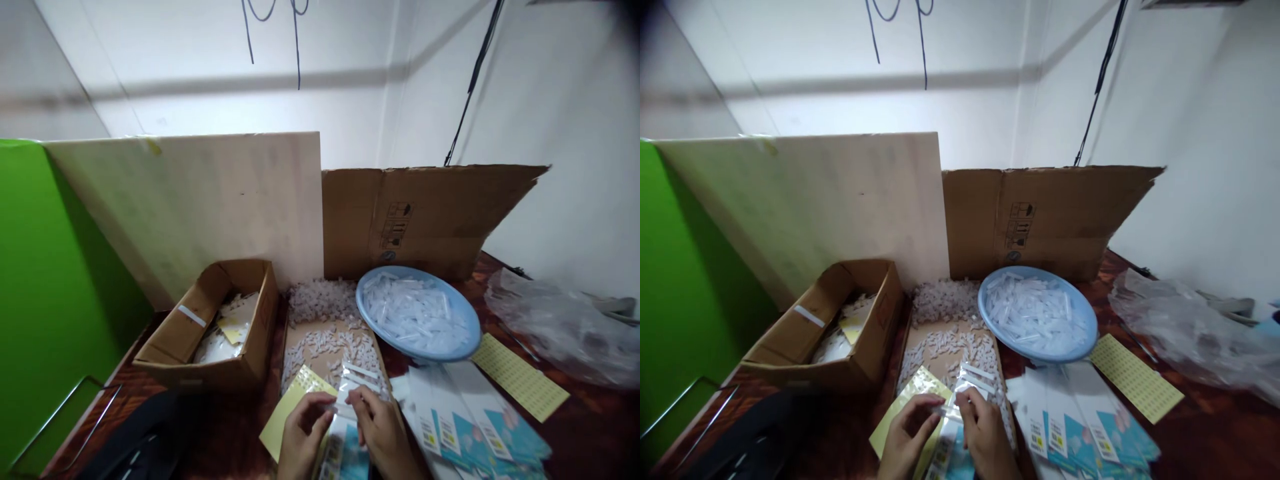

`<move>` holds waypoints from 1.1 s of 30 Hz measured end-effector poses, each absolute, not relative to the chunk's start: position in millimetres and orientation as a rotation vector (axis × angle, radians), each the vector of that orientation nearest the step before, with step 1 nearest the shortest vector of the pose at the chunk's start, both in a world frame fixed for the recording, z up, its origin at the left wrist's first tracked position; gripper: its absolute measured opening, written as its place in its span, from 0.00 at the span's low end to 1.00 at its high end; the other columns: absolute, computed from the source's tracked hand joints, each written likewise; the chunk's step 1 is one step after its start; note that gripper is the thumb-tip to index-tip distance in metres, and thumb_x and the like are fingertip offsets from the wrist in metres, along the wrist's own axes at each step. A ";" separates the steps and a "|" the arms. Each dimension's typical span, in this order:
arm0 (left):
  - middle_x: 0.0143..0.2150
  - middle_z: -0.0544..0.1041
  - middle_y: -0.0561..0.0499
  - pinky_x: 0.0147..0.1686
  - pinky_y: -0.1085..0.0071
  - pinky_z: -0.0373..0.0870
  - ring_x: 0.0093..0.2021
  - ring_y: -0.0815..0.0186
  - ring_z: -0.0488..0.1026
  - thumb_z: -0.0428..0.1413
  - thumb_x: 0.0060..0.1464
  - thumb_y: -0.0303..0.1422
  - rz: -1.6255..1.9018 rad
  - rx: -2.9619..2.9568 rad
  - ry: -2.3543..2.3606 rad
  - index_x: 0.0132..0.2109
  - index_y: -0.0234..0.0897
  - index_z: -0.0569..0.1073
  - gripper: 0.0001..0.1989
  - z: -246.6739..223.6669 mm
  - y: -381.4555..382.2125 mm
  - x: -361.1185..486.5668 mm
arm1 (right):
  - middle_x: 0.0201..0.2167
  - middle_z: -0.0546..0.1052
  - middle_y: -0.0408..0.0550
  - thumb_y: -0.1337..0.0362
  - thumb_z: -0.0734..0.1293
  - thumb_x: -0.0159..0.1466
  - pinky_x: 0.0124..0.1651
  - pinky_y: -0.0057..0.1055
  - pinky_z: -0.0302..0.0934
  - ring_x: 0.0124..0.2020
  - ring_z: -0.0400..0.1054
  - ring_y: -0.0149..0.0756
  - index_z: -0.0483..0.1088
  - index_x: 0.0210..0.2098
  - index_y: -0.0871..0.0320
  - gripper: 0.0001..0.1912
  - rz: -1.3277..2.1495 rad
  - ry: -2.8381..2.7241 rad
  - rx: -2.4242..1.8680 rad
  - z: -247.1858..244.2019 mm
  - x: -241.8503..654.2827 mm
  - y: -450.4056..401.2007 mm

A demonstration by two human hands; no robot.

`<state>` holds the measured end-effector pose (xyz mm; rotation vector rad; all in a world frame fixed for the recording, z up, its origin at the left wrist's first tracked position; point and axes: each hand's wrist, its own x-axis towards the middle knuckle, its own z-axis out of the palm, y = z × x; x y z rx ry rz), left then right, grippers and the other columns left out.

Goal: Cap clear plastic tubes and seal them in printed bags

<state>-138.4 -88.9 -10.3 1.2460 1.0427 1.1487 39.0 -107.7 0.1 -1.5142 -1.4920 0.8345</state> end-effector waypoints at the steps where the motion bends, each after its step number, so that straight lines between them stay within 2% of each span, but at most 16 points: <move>1: 0.41 0.83 0.43 0.48 0.66 0.76 0.46 0.54 0.80 0.66 0.54 0.43 1.156 1.269 1.060 0.41 0.37 0.82 0.14 -7.5 -89.6 -138.9 | 0.22 0.76 0.44 0.53 0.61 0.71 0.30 0.30 0.65 0.23 0.72 0.38 0.75 0.37 0.56 0.16 0.829 -1.506 -1.480 3.1 39.9 -107.8; 2: 0.41 0.83 0.44 0.48 0.66 0.76 0.46 0.55 0.80 0.66 0.55 0.43 1.168 1.283 1.081 0.41 0.37 0.82 0.14 -4.9 -90.5 -139.1 | 0.30 0.80 0.47 0.56 0.65 0.69 0.35 0.31 0.67 0.29 0.75 0.40 0.76 0.40 0.56 0.11 0.806 -1.537 -1.421 6.2 41.4 -108.1; 4: 0.41 0.83 0.44 0.46 0.67 0.76 0.45 0.55 0.80 0.65 0.56 0.43 1.164 1.300 1.114 0.41 0.37 0.81 0.14 -0.8 -93.0 -138.9 | 0.42 0.80 0.49 0.62 0.69 0.65 0.45 0.32 0.68 0.40 0.75 0.41 0.76 0.44 0.54 0.08 0.787 -1.614 -1.297 11.7 46.3 -109.0; 7: 0.43 0.83 0.43 0.46 0.67 0.76 0.44 0.55 0.80 0.65 0.54 0.48 1.158 1.280 1.119 0.45 0.37 0.80 0.20 2.2 -98.5 -136.6 | 0.40 0.80 0.48 0.66 0.66 0.68 0.46 0.33 0.67 0.42 0.75 0.42 0.76 0.41 0.53 0.06 0.813 -1.615 -1.262 15.7 56.1 -110.4; 9: 0.39 0.83 0.44 0.41 0.67 0.76 0.38 0.58 0.81 0.60 0.56 0.55 1.164 1.214 1.135 0.47 0.36 0.79 0.26 2.3 -102.3 -133.8 | 0.40 0.80 0.49 0.65 0.66 0.68 0.48 0.35 0.68 0.44 0.75 0.43 0.76 0.41 0.54 0.06 0.790 -1.586 -1.237 16.5 62.6 -111.4; 10: 0.34 0.83 0.45 0.35 0.69 0.75 0.32 0.60 0.80 0.54 0.58 0.59 1.132 1.175 1.149 0.46 0.35 0.78 0.30 2.2 -103.9 -132.1 | 0.41 0.81 0.50 0.66 0.66 0.68 0.49 0.36 0.68 0.45 0.75 0.43 0.76 0.41 0.54 0.06 0.774 -1.589 -1.205 17.1 65.5 -112.2; 12: 0.21 0.75 0.49 0.23 0.73 0.67 0.20 0.65 0.71 0.43 0.61 0.63 0.986 1.118 1.190 0.35 0.34 0.77 0.36 2.2 -106.0 -128.2 | 0.42 0.81 0.51 0.67 0.66 0.68 0.52 0.38 0.67 0.47 0.75 0.44 0.76 0.39 0.54 0.06 0.757 -1.640 -1.114 19.3 69.4 -114.3; 14: 0.14 0.65 0.54 0.16 0.74 0.56 0.14 0.69 0.61 0.40 0.62 0.63 0.854 1.135 1.216 0.25 0.35 0.72 0.38 3.5 -107.0 -124.6 | 0.42 0.81 0.50 0.68 0.65 0.69 0.52 0.38 0.68 0.47 0.75 0.43 0.77 0.40 0.53 0.07 0.744 -1.686 -1.065 22.6 70.5 -117.3; 15: 0.13 0.62 0.56 0.16 0.74 0.55 0.13 0.69 0.59 0.42 0.61 0.63 0.838 1.169 1.221 0.23 0.36 0.70 0.36 4.8 -107.4 -123.1 | 0.42 0.81 0.50 0.68 0.65 0.69 0.51 0.37 0.68 0.46 0.76 0.42 0.77 0.41 0.53 0.08 0.737 -1.699 -1.066 24.2 70.1 -119.0; 17: 0.16 0.64 0.56 0.19 0.74 0.58 0.17 0.69 0.62 0.49 0.61 0.60 0.877 1.252 1.211 0.26 0.36 0.71 0.31 8.4 -109.4 -121.4 | 0.40 0.81 0.49 0.67 0.65 0.69 0.48 0.36 0.68 0.44 0.76 0.42 0.78 0.42 0.53 0.09 0.715 -1.702 -1.110 26.2 67.7 -122.6; 19: 0.25 0.73 0.52 0.28 0.73 0.65 0.26 0.65 0.70 0.54 0.62 0.53 0.927 1.309 1.197 0.33 0.36 0.74 0.24 11.5 -113.2 -121.6 | 0.37 0.80 0.49 0.65 0.65 0.69 0.45 0.35 0.68 0.41 0.76 0.41 0.78 0.42 0.54 0.09 0.697 -1.670 -1.194 25.9 64.7 -126.3; 22: 0.38 0.78 0.47 0.40 0.70 0.70 0.39 0.61 0.75 0.53 0.67 0.40 1.011 1.629 1.219 0.43 0.37 0.75 0.11 9.6 -118.8 -124.8 | 0.29 0.78 0.47 0.59 0.65 0.70 0.36 0.32 0.67 0.30 0.75 0.39 0.78 0.39 0.56 0.11 0.821 -1.507 -1.329 21.4 61.5 -131.4; 25: 0.39 0.80 0.42 0.41 0.65 0.72 0.39 0.59 0.76 0.47 0.69 0.31 1.052 2.134 1.087 0.50 0.36 0.76 0.13 -1.2 -117.5 -127.9 | 0.20 0.74 0.42 0.49 0.64 0.69 0.21 0.29 0.62 0.17 0.67 0.34 0.76 0.36 0.58 0.18 1.158 -1.303 -1.405 17.7 63.8 -134.6; 27: 0.41 0.81 0.40 0.42 0.63 0.73 0.40 0.58 0.77 0.47 0.69 0.29 1.023 2.263 0.972 0.52 0.36 0.76 0.14 -8.8 -113.5 -126.5 | 0.19 0.73 0.41 0.45 0.64 0.67 0.17 0.27 0.59 0.14 0.64 0.33 0.74 0.33 0.58 0.21 1.264 -1.255 -1.453 19.9 71.1 -135.4; 31: 0.54 0.78 0.36 0.52 0.56 0.72 0.54 0.52 0.74 0.51 0.68 0.31 0.897 2.497 0.934 0.60 0.34 0.72 0.16 -17.4 -112.9 -107.9 | 0.26 0.77 0.46 0.48 0.67 0.67 0.27 0.28 0.64 0.23 0.70 0.36 0.76 0.35 0.58 0.18 0.855 -1.275 -1.602 34.3 103.6 -136.7; 33: 0.54 0.77 0.37 0.50 0.56 0.71 0.52 0.51 0.73 0.54 0.67 0.31 0.674 2.731 0.921 0.57 0.31 0.73 0.15 -21.9 -118.8 -92.6 | 0.31 0.79 0.48 0.48 0.69 0.65 0.32 0.30 0.66 0.28 0.71 0.38 0.77 0.38 0.58 0.18 0.636 -1.219 -1.653 40.4 125.3 -139.2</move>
